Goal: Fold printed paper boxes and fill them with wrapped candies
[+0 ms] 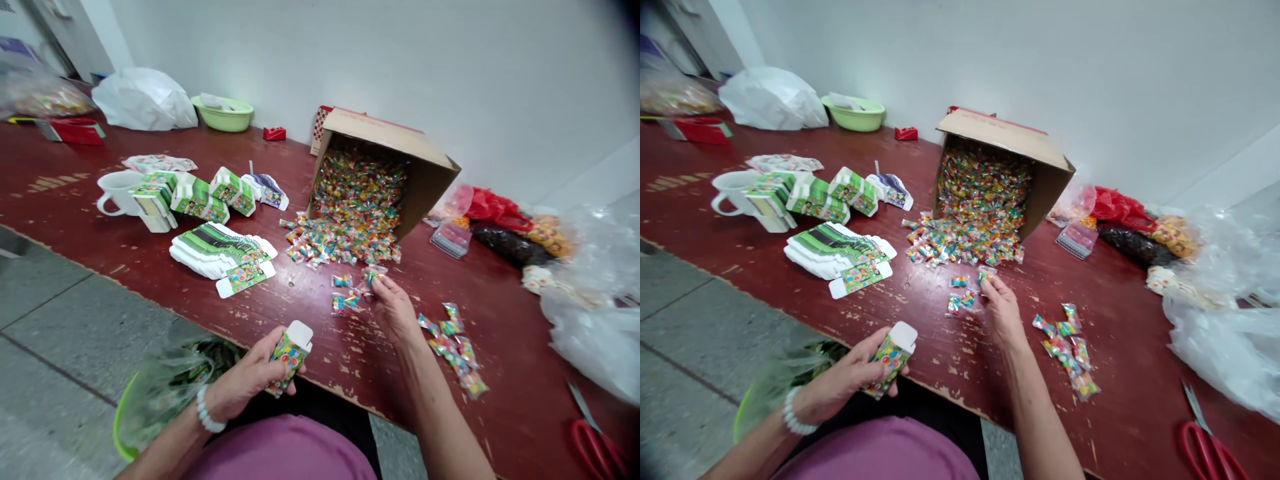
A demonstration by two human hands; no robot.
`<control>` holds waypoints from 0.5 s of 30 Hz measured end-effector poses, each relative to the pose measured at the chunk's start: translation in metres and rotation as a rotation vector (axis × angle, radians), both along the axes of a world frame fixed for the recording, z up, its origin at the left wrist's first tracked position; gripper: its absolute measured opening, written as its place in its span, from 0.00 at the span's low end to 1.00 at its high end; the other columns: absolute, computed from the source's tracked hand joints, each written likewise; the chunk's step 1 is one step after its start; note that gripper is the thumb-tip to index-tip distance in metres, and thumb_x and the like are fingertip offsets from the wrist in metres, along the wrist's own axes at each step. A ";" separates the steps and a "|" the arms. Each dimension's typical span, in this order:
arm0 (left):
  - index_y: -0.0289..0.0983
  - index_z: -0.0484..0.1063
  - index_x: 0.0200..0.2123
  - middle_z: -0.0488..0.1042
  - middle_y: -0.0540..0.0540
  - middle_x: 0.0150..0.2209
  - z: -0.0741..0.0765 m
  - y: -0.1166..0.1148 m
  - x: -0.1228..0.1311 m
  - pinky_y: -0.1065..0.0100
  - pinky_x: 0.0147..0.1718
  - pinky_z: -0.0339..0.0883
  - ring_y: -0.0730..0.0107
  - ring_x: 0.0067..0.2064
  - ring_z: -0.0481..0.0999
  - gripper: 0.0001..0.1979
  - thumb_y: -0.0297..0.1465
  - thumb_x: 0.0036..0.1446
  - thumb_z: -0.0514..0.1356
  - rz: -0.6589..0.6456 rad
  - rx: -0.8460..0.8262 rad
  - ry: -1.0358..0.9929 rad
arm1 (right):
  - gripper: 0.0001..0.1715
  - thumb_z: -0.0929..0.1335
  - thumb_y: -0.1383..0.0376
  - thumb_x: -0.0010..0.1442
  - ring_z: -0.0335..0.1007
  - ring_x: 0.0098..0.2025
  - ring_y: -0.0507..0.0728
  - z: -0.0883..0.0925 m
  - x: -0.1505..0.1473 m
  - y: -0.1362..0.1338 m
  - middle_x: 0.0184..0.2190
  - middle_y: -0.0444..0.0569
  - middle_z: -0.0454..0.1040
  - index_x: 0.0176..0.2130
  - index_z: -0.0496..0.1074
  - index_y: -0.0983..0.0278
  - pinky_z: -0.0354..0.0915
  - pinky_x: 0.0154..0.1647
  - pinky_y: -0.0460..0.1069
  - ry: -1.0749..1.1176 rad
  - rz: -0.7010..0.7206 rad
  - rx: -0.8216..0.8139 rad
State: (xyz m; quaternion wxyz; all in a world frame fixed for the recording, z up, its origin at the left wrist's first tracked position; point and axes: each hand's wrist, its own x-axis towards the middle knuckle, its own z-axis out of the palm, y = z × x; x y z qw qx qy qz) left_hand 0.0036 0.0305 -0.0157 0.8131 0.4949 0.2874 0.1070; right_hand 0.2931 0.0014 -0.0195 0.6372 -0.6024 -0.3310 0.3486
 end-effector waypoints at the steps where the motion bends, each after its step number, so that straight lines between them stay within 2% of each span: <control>1: 0.37 0.64 0.47 0.73 0.47 0.39 0.002 -0.001 0.005 0.71 0.32 0.65 0.74 0.31 0.73 0.17 0.31 0.53 0.60 0.008 0.004 -0.008 | 0.21 0.74 0.53 0.53 0.71 0.29 0.53 0.006 -0.013 -0.006 0.35 0.48 0.78 0.42 0.75 0.62 0.69 0.31 0.48 0.066 0.030 -0.007; 3: 0.37 0.64 0.46 0.71 0.47 0.39 0.004 -0.003 0.013 0.71 0.32 0.67 0.72 0.34 0.73 0.17 0.30 0.52 0.60 0.020 0.004 -0.029 | 0.19 0.77 0.57 0.50 0.74 0.32 0.54 0.016 -0.041 -0.017 0.37 0.47 0.78 0.40 0.74 0.60 0.70 0.35 0.49 0.349 0.089 -0.021; 6: 0.37 0.64 0.46 0.69 0.46 0.40 0.005 -0.006 0.019 0.71 0.31 0.69 0.67 0.40 0.72 0.18 0.29 0.50 0.61 0.022 0.000 -0.062 | 0.18 0.78 0.58 0.51 0.75 0.35 0.54 0.024 -0.079 -0.028 0.37 0.46 0.79 0.40 0.73 0.60 0.71 0.37 0.49 0.543 0.114 -0.009; 9: 0.38 0.64 0.46 0.69 0.46 0.41 0.001 -0.010 0.020 0.70 0.31 0.71 0.66 0.42 0.72 0.18 0.27 0.50 0.60 0.033 0.000 -0.085 | 0.16 0.76 0.55 0.53 0.71 0.30 0.52 0.025 -0.105 -0.034 0.33 0.45 0.79 0.36 0.74 0.61 0.69 0.30 0.46 0.564 0.130 -0.027; 12: 0.37 0.64 0.47 0.69 0.47 0.39 -0.002 -0.014 0.020 0.70 0.32 0.71 0.70 0.38 0.71 0.19 0.25 0.50 0.59 0.036 -0.002 -0.109 | 0.18 0.76 0.53 0.52 0.66 0.23 0.50 0.021 -0.121 -0.039 0.27 0.42 0.76 0.37 0.75 0.61 0.63 0.22 0.44 0.562 0.118 -0.082; 15: 0.38 0.64 0.48 0.70 0.48 0.38 -0.001 -0.018 0.019 0.70 0.32 0.71 0.73 0.35 0.71 0.21 0.24 0.49 0.58 0.059 -0.019 -0.125 | 0.17 0.76 0.53 0.53 0.63 0.20 0.49 0.013 -0.128 -0.043 0.22 0.39 0.72 0.36 0.75 0.60 0.61 0.20 0.44 0.531 0.070 -0.110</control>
